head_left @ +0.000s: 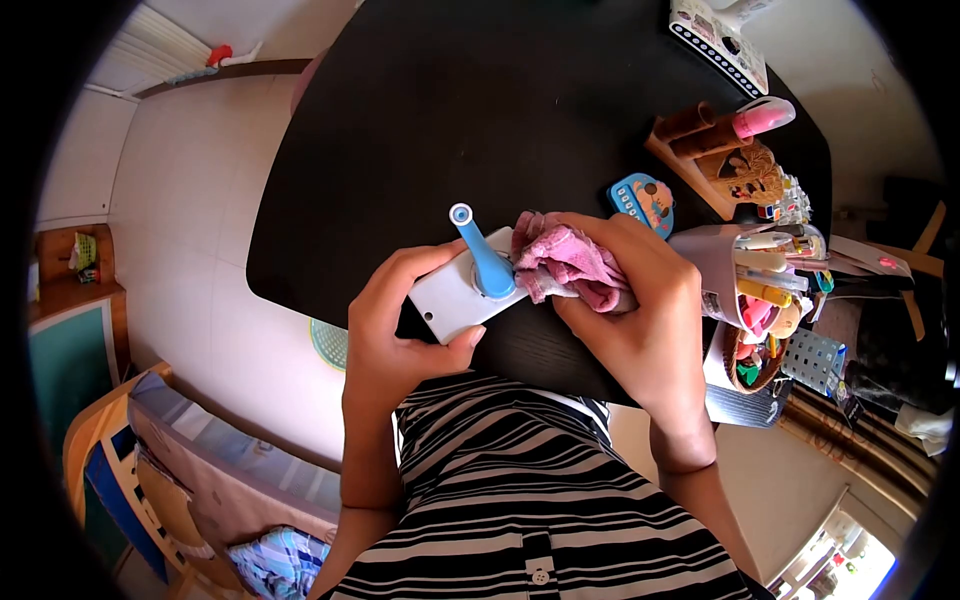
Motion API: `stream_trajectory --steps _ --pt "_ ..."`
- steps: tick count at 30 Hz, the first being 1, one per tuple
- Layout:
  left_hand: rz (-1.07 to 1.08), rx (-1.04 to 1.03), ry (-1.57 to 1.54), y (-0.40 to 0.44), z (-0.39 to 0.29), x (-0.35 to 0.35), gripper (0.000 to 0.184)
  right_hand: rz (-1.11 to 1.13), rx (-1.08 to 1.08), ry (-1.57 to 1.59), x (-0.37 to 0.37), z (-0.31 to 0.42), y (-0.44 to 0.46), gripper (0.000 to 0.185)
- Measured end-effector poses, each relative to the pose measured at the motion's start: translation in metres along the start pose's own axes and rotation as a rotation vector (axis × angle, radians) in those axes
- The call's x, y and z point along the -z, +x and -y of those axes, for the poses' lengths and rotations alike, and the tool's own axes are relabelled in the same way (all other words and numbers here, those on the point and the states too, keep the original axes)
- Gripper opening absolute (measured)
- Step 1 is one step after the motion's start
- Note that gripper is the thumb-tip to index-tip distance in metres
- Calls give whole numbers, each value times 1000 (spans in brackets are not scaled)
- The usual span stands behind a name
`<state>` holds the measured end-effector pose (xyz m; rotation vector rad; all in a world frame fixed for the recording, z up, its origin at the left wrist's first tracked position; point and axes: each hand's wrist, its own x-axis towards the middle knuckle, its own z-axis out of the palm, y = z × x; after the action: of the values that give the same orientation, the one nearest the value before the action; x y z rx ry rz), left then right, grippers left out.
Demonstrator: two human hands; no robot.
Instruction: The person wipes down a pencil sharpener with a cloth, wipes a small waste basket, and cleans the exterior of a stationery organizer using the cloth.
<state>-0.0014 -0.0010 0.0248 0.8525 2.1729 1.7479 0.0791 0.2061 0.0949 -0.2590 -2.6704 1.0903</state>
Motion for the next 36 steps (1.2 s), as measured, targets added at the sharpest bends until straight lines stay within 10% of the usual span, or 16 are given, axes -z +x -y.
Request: stream_trajectory --steps 26,36 --pt "97 29 -47 5 0 9 60 -178 -34 -14 -14 16 20 61" --pt "72 45 -297 2 15 12 88 -8 -59 -210 -13 -12 6 60"
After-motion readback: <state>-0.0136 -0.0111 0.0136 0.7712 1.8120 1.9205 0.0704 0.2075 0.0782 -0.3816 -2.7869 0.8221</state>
